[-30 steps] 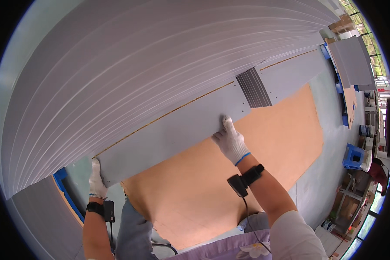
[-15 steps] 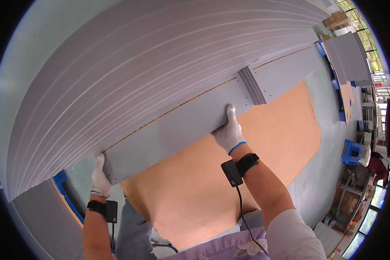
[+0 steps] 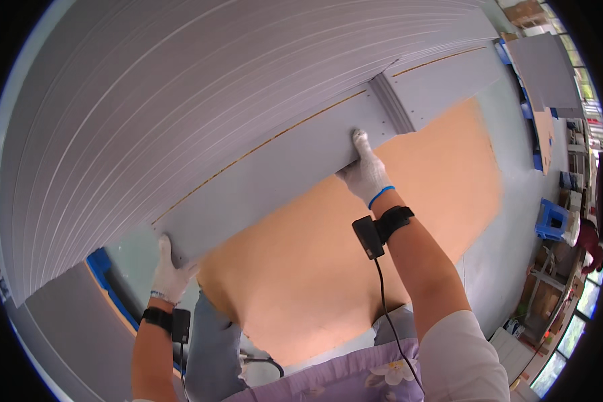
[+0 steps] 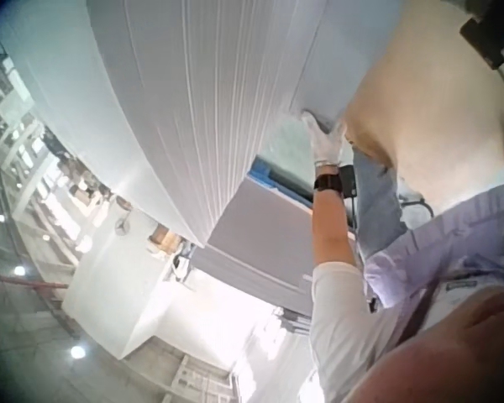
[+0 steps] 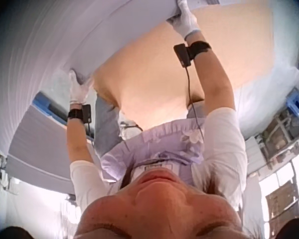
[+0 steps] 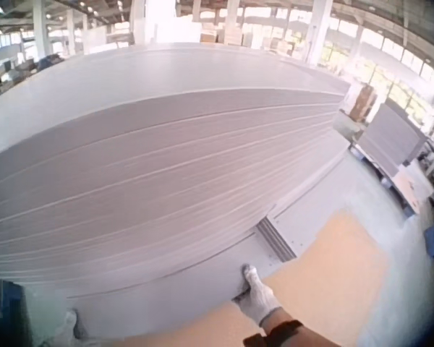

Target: The person picks up gray rectangular panels from a stack, places them on a workbench, and sands their edges with a blue sanding block. The person then returns the sanded panels to a stack on the floor and repeats the process with additional panels.

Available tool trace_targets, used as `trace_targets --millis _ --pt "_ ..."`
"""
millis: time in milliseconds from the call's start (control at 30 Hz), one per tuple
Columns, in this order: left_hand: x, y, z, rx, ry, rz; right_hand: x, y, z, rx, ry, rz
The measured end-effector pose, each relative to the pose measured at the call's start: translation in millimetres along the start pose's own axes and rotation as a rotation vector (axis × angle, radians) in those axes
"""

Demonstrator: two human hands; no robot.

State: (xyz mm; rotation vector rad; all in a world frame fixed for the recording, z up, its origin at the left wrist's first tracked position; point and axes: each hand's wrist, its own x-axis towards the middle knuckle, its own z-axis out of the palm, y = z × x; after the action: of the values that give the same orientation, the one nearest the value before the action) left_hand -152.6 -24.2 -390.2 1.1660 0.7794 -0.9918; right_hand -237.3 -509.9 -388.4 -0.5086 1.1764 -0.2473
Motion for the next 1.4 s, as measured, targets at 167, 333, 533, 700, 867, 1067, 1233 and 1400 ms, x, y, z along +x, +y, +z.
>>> trace_targets --millis 167,333,533,700,867,1067,1233,1400 --pt "-6.1 -1.4 12.5 -0.058 0.102 0.114 -12.6 21.2 27.0 0.063 0.136 0.089" --pt "-6.9 2.4 33.8 -0.072 0.161 0.16 -41.0 74.3 50.4 0.118 0.173 0.248" --pt "-12.0 -10.5 46.0 -0.503 0.266 0.129 -68.1 118.8 72.8 0.252 0.153 0.371" --pt "-8.5 -4.8 36.9 -0.768 0.214 0.024 -75.9 119.9 78.7 0.34 0.267 0.406" --pt "-4.7 -5.2 33.6 -0.464 0.217 0.048 -74.3 121.2 77.0 0.238 0.209 0.354" --pt "-10.4 6.4 24.5 0.206 0.315 0.145 -60.2 124.9 62.3 0.282 0.065 0.214" --pt "-9.6 9.2 12.5 1.322 0.194 0.474 -44.1 127.5 51.5 0.284 0.108 0.238" --pt "-1.9 7.8 -2.8 1.354 0.146 0.597 -31.8 118.6 29.3 0.244 0.03 0.254"
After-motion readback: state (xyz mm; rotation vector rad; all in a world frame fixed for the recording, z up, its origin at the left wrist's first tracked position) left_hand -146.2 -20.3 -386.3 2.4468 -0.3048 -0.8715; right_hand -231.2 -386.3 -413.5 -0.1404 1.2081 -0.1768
